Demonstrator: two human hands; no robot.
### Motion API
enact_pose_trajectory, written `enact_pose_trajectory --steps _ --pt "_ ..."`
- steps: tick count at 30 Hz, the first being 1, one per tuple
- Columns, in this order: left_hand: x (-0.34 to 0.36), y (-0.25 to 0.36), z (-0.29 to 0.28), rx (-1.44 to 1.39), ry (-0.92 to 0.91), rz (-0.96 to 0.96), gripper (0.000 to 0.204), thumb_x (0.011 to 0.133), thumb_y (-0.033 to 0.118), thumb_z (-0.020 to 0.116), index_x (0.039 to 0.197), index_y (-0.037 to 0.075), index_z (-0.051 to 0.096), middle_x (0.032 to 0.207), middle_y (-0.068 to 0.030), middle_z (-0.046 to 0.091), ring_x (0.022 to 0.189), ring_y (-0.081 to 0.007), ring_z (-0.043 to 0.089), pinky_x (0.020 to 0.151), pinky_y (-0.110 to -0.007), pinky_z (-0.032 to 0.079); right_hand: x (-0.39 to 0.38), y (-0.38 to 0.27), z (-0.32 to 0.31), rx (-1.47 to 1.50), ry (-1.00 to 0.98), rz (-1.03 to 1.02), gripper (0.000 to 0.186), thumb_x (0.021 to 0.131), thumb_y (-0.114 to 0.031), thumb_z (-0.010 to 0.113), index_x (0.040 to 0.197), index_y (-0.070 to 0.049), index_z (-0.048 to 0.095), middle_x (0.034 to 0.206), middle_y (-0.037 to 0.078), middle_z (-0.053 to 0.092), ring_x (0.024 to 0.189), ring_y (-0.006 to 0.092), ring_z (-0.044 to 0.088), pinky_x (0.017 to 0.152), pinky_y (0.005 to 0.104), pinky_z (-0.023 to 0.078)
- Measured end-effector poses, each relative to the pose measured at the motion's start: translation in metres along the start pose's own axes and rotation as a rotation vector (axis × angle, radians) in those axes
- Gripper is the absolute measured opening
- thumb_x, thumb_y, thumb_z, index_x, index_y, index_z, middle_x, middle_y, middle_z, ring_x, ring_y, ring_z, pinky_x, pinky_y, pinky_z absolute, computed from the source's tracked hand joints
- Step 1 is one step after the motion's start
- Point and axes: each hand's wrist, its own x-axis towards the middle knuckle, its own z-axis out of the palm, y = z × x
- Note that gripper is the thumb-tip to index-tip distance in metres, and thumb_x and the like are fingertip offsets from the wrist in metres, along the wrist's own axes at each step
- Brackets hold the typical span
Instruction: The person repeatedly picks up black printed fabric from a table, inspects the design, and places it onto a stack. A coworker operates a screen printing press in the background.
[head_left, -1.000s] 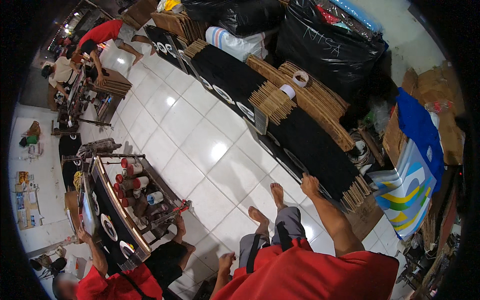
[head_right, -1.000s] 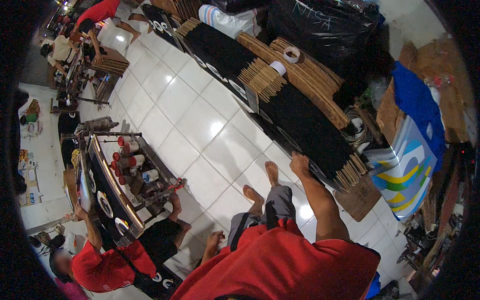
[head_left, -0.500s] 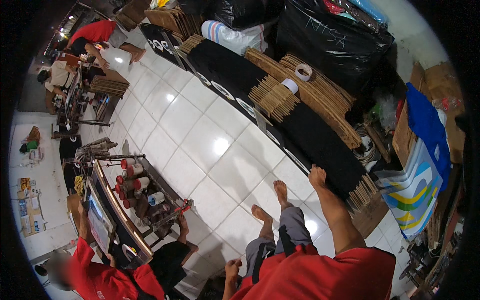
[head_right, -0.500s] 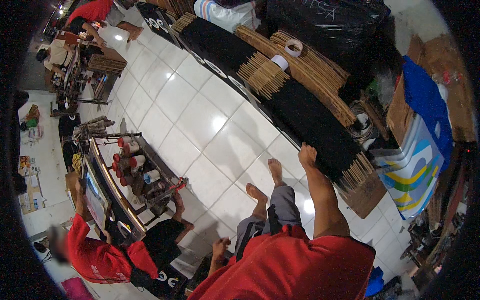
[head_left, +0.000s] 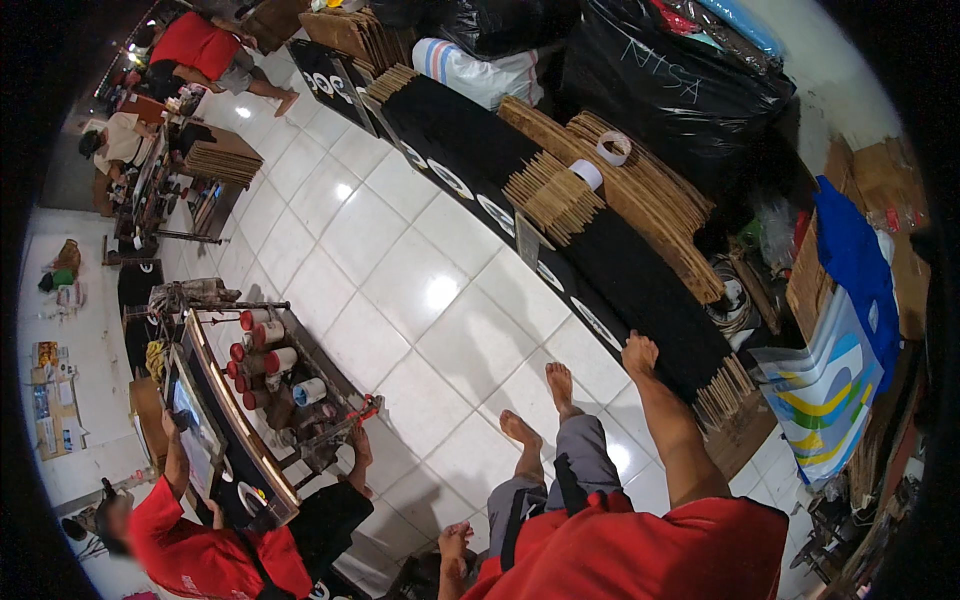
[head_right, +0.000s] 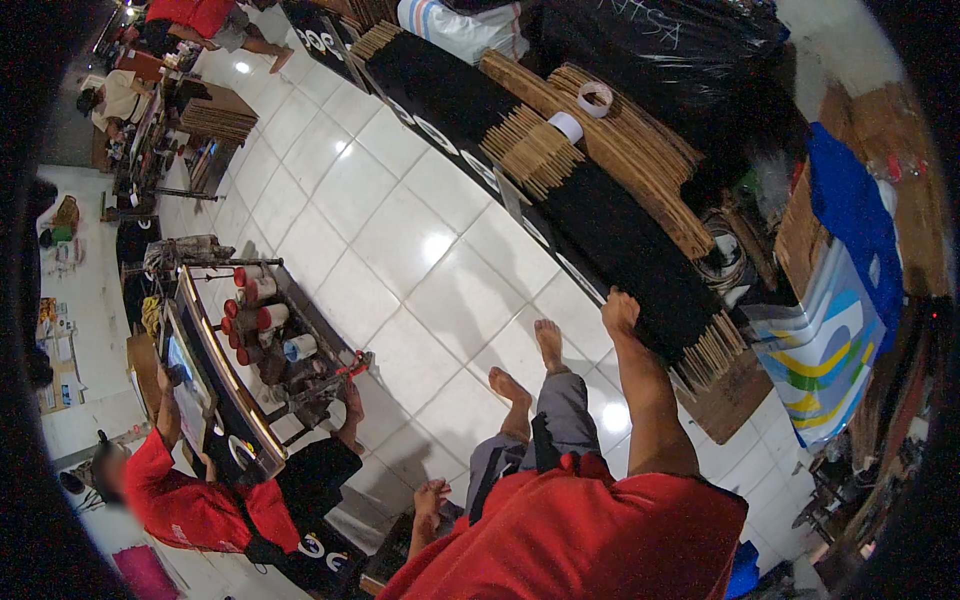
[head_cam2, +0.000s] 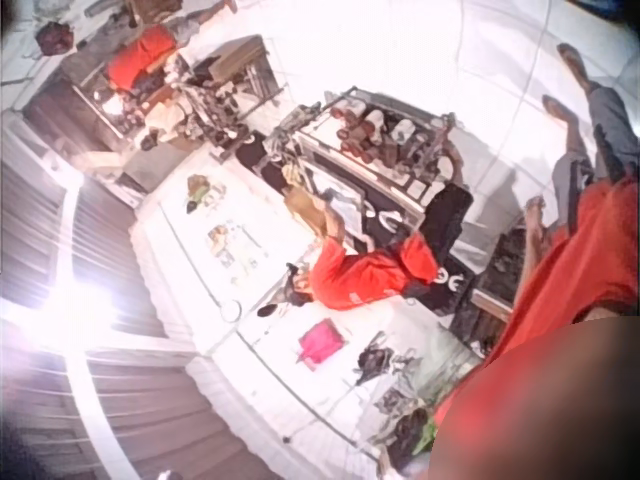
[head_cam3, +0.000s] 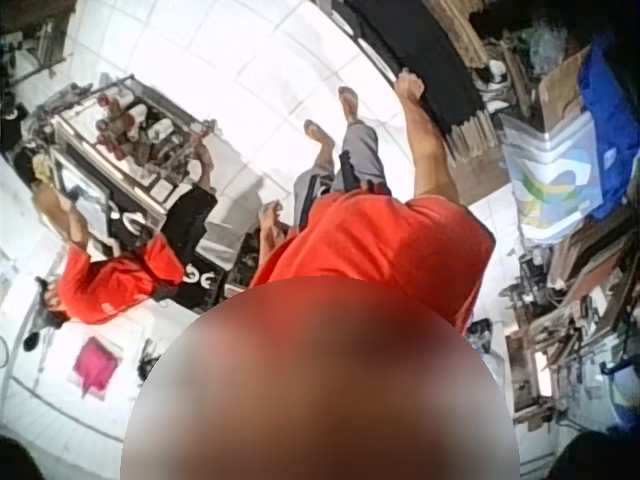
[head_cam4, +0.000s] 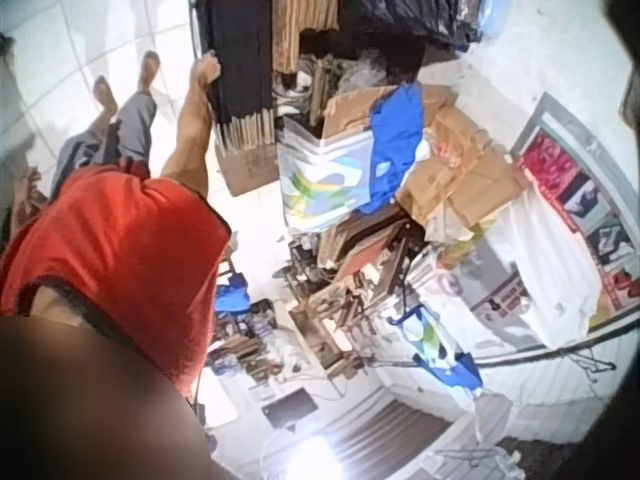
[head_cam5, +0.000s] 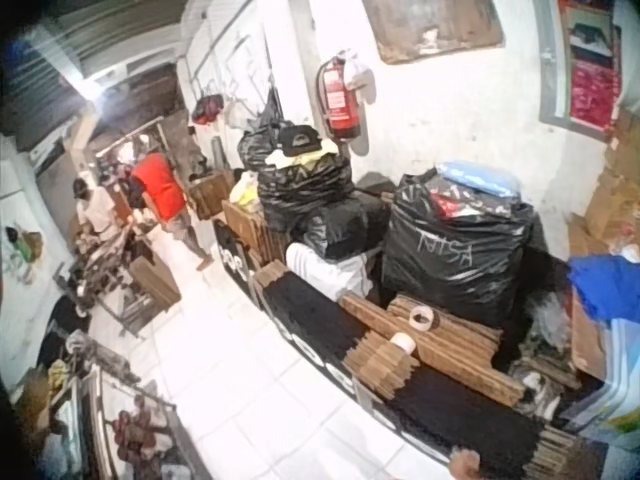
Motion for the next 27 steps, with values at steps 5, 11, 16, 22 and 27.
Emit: enact_pose_trajectory --steps 5,11,16,22,27 --pt "0.003 0.018 0.001 0.019 0.001 0.045 0.017 0.085 0.022 0.061 0.093 0.008 0.06 0.084 -0.0045 0.066 0.076 -0.0145 0.062 0.064 -0.029 0.043 0.003 -0.002 -0.002 -0.033 0.012 -0.016 0.015 0.078 -0.01 0.057 0.09 -0.005 0.063 0.083 0.016 0.066 0.078 0.0319 0.064 0.07 0.0425 0.05" --pt "-0.007 0.01 0.004 0.047 0.041 -0.015 0.019 0.083 0.021 0.065 0.09 0.003 0.061 0.077 -0.0044 0.064 0.07 -0.0133 0.061 0.058 -0.024 0.042 0.002 -0.004 0.005 -0.039 -0.014 0.007 0.013 0.081 -0.016 0.06 0.089 -0.006 0.063 0.081 0.017 0.066 0.079 0.0328 0.064 0.071 0.0436 0.049" --pt "-0.008 0.004 0.009 -0.021 0.032 0.013 0.021 0.082 0.017 0.064 0.091 -0.002 0.061 0.077 -0.007 0.063 0.07 -0.0148 0.06 0.06 -0.025 0.045 -0.001 -0.005 0.007 -0.034 0.008 0.007 0.013 0.081 -0.018 0.061 0.087 -0.006 0.062 0.08 0.017 0.066 0.077 0.0328 0.065 0.068 0.0435 0.05" --pt "0.005 0.017 0.015 -0.069 0.026 0.133 0.016 0.083 0.014 0.063 0.088 -0.001 0.06 0.075 -0.0057 0.062 0.069 -0.0143 0.059 0.06 -0.026 0.047 -0.01 -0.018 -0.018 -0.058 0.048 0.029 0.025 0.088 -0.03 0.054 0.099 -0.007 0.057 0.085 0.015 0.064 0.077 0.0331 0.063 0.065 0.0433 0.049" --pt "0.003 0.037 0.027 -0.06 0.046 0.101 0.019 0.082 0.019 0.064 0.089 0.002 0.06 0.074 -0.0041 0.062 0.068 -0.013 0.059 0.054 -0.023 0.041 -0.049 -0.04 -0.046 0.1 0.198 -0.108 0.035 0.087 -0.031 0.055 0.111 -0.006 0.05 0.095 0.019 0.06 0.084 0.0359 0.061 0.067 0.0442 0.049"
